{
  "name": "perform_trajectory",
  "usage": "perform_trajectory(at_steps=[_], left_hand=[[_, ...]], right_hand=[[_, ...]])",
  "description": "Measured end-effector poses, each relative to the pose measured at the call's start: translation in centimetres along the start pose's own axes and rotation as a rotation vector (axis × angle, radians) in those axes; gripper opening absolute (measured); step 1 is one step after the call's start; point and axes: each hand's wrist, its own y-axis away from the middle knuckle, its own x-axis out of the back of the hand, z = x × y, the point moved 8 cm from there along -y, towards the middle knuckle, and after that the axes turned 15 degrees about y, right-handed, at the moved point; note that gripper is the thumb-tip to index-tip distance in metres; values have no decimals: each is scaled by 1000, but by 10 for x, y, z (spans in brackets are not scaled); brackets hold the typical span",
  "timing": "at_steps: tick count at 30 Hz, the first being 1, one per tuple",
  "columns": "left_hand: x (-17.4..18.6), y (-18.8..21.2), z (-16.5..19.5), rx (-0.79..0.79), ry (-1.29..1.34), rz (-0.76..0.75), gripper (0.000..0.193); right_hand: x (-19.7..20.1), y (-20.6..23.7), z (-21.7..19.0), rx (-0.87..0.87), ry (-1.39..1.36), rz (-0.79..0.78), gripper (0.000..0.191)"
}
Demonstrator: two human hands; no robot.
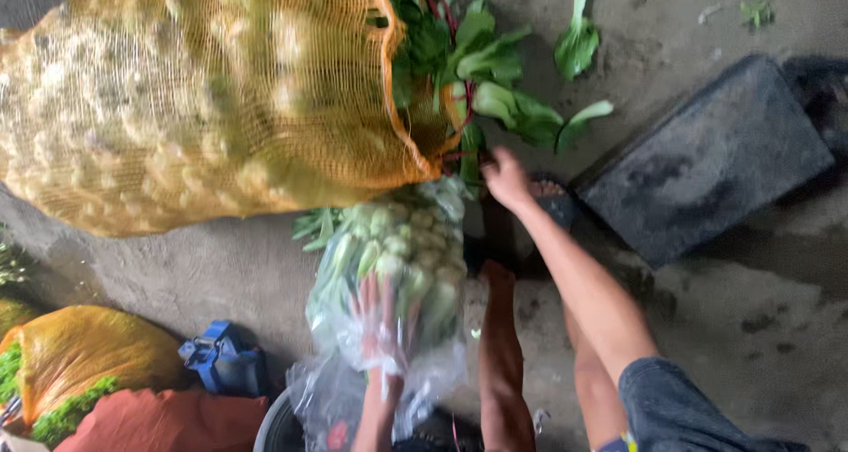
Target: The person picks up bok choy from a large mesh sack, trims the root ends with a knife, and places the vegetables into a clear plastic bag. The person then weighs the bag on a digital scale and ties the bag closed.
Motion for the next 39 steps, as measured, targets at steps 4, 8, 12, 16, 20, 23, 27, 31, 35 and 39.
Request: perform_trajectory(at_steps=[4,8,12,16,20,23,27,31,35,39], left_hand=[[6,113,-9,414,174,106,62],[-60,183,50,575,446,65,59],[-135,93,128,405,893,-40,56],[-204,-82,108,610,1544,167,75],[-236,-149,93,770,1923,117,68],[-243,-129,80,808,2073,100,60],[-253,-76,58,841,2039,110,61],[-266,-35,37,853,2067,98,67],[-271,-20,41,894,2166,1,75],[-249,-51,70,714,2401,19,80]], right_hand=[[11,-74,24,179,484,209,76],[-25,-142,37,325,787,128,92],[-21,-139,65,262,609,-15,85],[14,-70,62,248,-301,-382,72],[21,-18,67,63,-306,-682,23],[6,-65,58,34,-117,-323,25],[-65,-138,10,288,38,9,54],[-113,-174,32,121,293,89,50],[-90,-161,77,92,566,-322,52],[18,-111,119,94,682,-424,54]])
